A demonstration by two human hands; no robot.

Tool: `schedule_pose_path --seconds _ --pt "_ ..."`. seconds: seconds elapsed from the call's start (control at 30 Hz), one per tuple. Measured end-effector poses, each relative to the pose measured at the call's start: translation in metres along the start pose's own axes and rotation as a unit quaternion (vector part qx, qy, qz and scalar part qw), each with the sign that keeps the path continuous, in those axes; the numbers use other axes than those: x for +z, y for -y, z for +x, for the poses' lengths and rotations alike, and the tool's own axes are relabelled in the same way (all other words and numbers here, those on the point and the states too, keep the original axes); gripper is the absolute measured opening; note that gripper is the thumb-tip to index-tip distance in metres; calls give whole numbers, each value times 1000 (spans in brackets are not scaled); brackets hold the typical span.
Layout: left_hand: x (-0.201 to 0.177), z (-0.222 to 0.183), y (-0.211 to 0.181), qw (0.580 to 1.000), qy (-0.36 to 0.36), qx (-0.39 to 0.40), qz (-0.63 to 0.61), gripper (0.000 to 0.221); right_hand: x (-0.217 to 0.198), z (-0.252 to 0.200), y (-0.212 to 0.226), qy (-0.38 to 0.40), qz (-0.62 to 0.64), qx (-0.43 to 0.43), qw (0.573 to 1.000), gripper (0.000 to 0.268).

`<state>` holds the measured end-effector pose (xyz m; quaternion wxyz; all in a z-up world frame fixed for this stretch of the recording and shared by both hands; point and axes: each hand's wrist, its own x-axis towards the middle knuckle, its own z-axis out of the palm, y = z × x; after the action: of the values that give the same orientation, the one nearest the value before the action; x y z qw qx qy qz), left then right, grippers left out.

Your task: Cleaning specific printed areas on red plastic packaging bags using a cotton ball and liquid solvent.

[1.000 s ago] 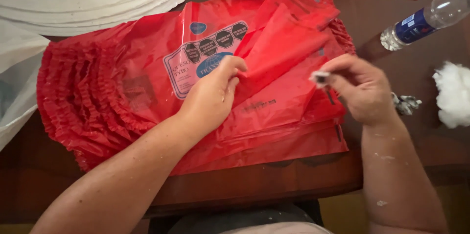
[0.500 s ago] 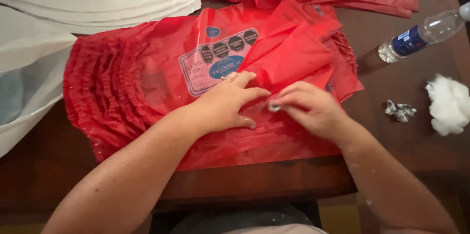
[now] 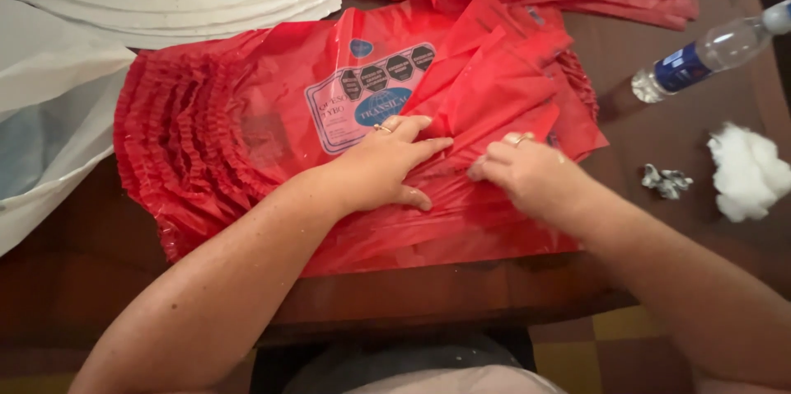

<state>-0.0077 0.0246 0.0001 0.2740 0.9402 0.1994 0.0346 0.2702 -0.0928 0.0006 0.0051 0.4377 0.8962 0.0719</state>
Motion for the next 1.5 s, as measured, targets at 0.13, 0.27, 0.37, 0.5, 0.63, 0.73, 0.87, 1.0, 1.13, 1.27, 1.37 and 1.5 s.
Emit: schedule_pose_path --seconds 0.13,0.27,0.37,0.5,0.63,0.73,0.87,1.0,1.13,1.27,1.37,1.5 --pt "-3 -1 -3 1000 -1 -1 7 98 -9 3 -9 34 -24 40 998 17" --pt "2 2 0 1000 3 -7 -4 98 -4 40 34 -93 57 47 993 15" --pt "-3 4 2 1000 10 -6 2 98 22 38 32 -77 24 25 996 20" --pt "-5 0 -3 1000 14 -9 -5 100 8 11 14 -8 -42 36 998 21" --pt "-3 0 -2 1000 7 -2 -3 100 4 -5 -11 46 -158 61 985 16" --pt "-5 0 -4 1000 4 -9 2 101 -10 13 8 -5 -90 77 993 21" --pt "-5 0 -4 1000 4 -9 3 100 -3 38 49 -113 17 54 992 23" --pt "-6 1 -1 1000 -6 8 15 100 21 15 29 -89 34 60 994 22" --pt "-6 -1 -5 1000 7 1 4 99 12 -10 0 -5 -9 91 996 23" --pt "-7 -3 -6 1000 -3 -7 -1 102 -16 -10 -15 38 15 162 986 19" --pt "-4 -1 -6 1000 -8 -10 -9 103 -37 16 14 -23 113 154 981 19" --pt "-7 -2 -5 1000 2 -7 -11 102 -15 36 54 -71 62 107 990 20"
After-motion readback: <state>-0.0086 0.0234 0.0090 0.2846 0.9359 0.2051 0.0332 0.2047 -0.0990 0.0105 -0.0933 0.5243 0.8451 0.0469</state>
